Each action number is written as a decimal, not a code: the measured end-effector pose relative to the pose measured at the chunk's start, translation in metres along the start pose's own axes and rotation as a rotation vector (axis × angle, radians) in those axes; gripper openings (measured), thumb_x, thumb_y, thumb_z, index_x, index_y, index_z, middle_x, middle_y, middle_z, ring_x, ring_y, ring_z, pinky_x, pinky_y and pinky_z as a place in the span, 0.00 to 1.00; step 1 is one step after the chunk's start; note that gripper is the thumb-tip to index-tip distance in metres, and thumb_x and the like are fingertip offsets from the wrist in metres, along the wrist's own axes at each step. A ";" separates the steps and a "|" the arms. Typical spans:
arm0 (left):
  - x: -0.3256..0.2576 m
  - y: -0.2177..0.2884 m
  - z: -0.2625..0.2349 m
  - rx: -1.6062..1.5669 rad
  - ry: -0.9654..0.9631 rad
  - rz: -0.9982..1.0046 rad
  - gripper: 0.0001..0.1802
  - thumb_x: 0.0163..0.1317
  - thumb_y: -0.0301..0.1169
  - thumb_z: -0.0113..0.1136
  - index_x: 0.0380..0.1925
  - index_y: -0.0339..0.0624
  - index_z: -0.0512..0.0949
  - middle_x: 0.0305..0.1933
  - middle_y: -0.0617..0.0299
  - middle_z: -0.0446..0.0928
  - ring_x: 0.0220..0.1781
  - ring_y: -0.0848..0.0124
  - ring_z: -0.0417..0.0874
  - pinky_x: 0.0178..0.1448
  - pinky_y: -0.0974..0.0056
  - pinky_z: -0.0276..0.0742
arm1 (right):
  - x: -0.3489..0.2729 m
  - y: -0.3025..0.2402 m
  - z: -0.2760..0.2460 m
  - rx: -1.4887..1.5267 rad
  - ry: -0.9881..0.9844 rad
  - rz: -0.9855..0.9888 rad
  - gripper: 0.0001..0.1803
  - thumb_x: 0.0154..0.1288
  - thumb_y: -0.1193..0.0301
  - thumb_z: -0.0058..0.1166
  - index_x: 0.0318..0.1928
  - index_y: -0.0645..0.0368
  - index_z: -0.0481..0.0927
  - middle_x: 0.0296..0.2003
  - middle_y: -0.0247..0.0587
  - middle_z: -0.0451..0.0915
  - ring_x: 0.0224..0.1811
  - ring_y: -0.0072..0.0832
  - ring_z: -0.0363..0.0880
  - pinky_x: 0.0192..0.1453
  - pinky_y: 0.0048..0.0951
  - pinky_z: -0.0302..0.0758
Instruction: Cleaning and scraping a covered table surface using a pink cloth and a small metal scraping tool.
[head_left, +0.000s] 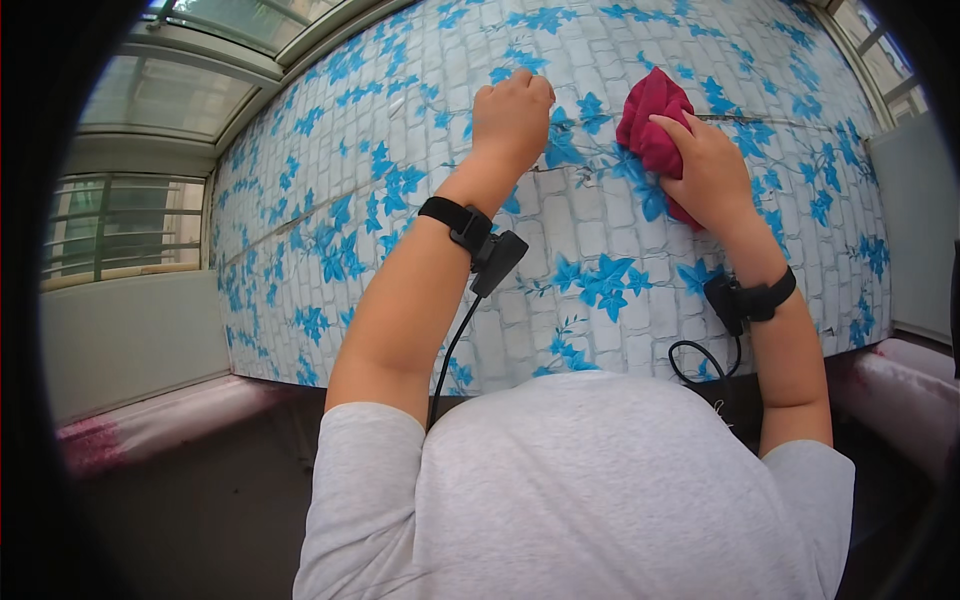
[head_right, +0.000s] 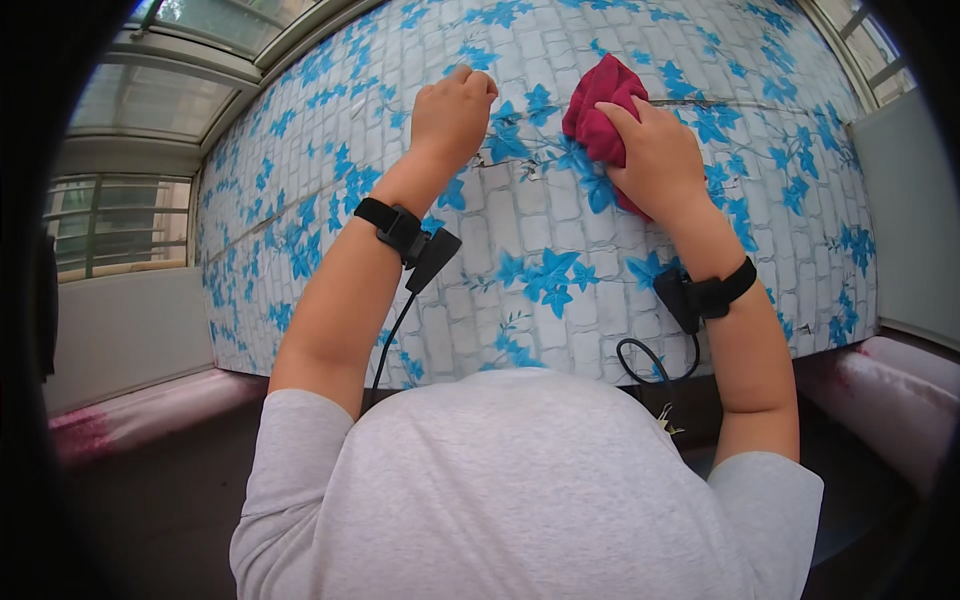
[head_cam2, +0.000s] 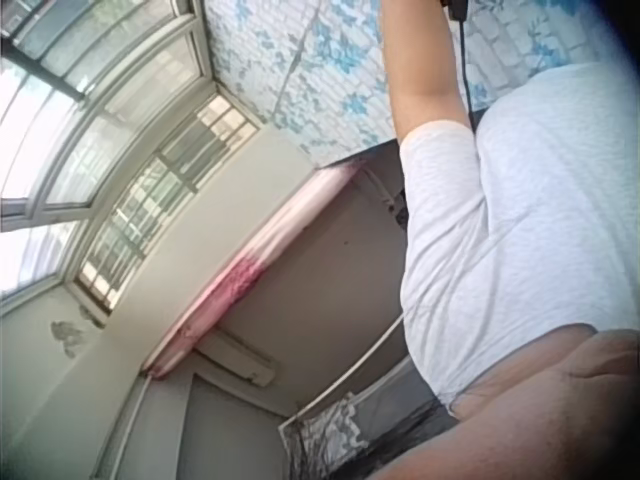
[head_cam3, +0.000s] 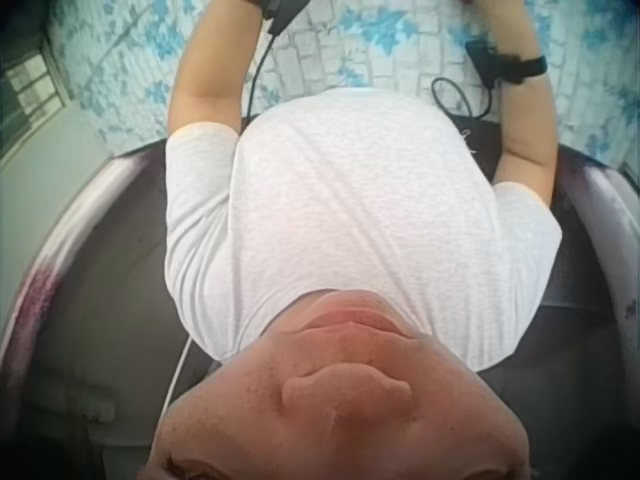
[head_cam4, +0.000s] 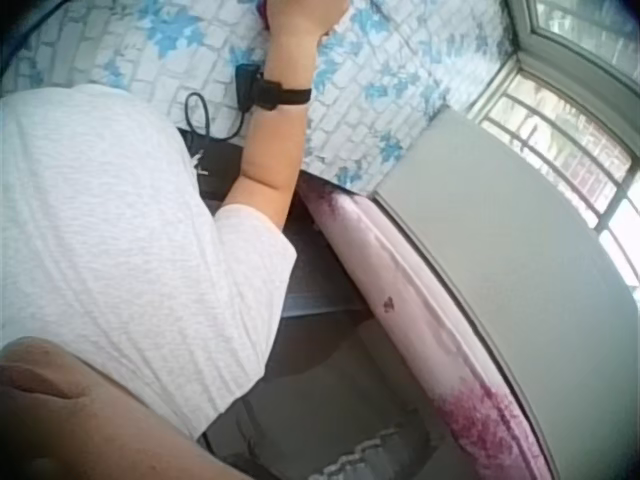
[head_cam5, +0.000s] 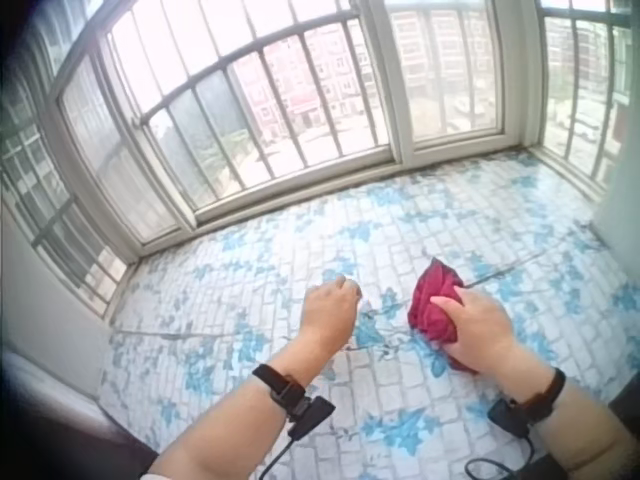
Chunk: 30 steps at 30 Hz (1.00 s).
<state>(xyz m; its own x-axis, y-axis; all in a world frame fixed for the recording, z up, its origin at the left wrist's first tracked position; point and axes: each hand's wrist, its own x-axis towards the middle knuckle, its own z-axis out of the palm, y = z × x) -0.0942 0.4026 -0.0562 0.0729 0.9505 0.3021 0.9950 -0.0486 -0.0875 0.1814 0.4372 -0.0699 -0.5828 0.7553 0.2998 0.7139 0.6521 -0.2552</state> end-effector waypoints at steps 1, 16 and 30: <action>0.001 -0.006 -0.003 -0.003 0.052 -0.075 0.04 0.68 0.33 0.64 0.39 0.53 0.86 0.41 0.66 0.82 0.43 0.62 0.86 0.52 0.54 0.79 | 0.001 0.000 0.000 0.002 0.001 -0.005 0.37 0.52 0.63 0.74 0.65 0.43 0.78 0.60 0.51 0.80 0.60 0.48 0.80 0.61 0.46 0.79; 0.006 -0.032 -0.017 -0.049 0.184 -0.112 0.06 0.66 0.29 0.62 0.39 0.52 0.86 0.40 0.65 0.85 0.41 0.58 0.87 0.43 0.56 0.81 | 0.000 0.001 0.000 0.019 0.013 -0.012 0.37 0.52 0.64 0.75 0.65 0.43 0.78 0.60 0.51 0.80 0.60 0.48 0.80 0.61 0.45 0.79; -0.008 -0.035 -0.014 -0.195 -0.133 -0.181 0.08 0.68 0.31 0.62 0.42 0.45 0.87 0.39 0.56 0.86 0.43 0.53 0.86 0.47 0.53 0.83 | 0.000 -0.001 -0.002 0.004 0.037 -0.052 0.38 0.50 0.65 0.75 0.65 0.43 0.77 0.59 0.51 0.80 0.56 0.49 0.81 0.59 0.46 0.79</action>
<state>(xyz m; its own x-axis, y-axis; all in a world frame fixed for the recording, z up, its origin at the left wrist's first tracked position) -0.1283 0.3921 -0.0425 -0.1038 0.9802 0.1685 0.9864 0.0797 0.1441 0.1813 0.4363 -0.0680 -0.6040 0.7176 0.3467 0.6816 0.6905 -0.2420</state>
